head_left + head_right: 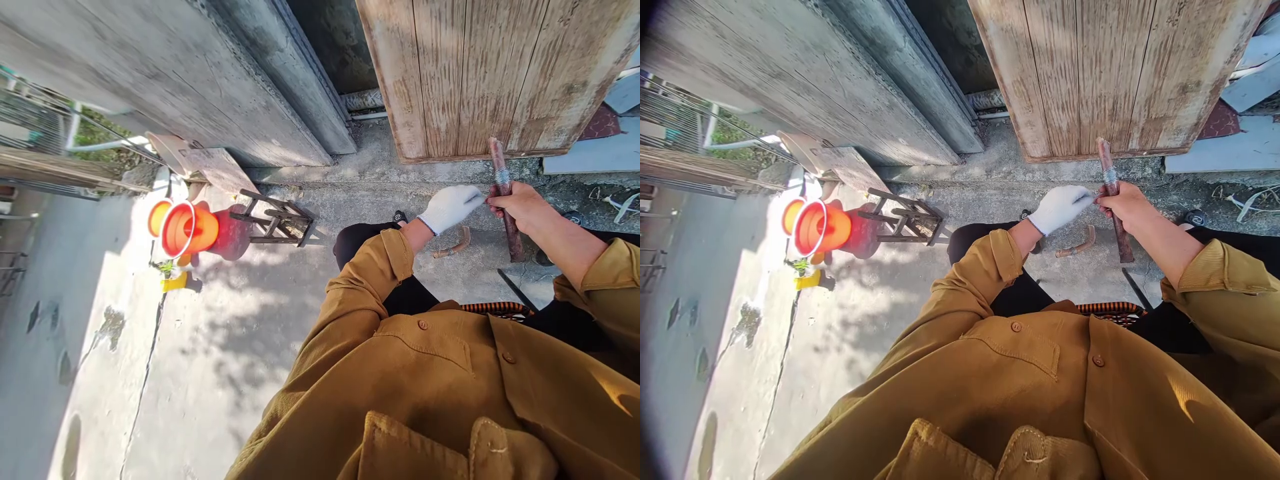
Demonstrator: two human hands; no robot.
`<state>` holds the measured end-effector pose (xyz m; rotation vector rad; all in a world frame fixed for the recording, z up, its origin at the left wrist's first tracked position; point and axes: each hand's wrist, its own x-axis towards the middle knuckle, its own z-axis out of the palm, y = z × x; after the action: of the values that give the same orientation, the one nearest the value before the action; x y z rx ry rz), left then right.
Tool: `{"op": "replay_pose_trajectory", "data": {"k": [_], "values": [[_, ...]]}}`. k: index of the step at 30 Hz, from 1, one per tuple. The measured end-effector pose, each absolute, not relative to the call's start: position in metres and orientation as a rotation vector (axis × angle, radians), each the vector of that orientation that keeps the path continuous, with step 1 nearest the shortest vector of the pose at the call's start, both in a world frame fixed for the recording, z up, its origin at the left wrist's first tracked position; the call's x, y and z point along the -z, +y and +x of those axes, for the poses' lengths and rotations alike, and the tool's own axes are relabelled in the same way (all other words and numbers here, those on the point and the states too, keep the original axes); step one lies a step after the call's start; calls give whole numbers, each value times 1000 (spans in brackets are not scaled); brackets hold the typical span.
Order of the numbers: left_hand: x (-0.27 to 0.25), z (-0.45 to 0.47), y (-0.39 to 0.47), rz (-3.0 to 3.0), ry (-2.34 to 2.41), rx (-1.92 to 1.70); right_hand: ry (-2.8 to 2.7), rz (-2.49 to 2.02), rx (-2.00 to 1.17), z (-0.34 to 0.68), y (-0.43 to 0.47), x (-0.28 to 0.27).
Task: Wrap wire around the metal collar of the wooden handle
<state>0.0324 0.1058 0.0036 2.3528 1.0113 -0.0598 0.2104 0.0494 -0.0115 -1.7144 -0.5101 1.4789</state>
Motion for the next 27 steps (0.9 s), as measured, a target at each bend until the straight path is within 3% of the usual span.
{"op": "replay_pose_trajectory", "data": {"k": [9,15,27], "values": [[16,27,125,1612,1208,-168,-841,-1636,-1546,219,48,-15],[22,26,108,838,937,-288,-897,-1671,-1470,243,56,-30],[0,13,116,1117,776,-95,-886,-1576,-1529,306,50,-62]]}}
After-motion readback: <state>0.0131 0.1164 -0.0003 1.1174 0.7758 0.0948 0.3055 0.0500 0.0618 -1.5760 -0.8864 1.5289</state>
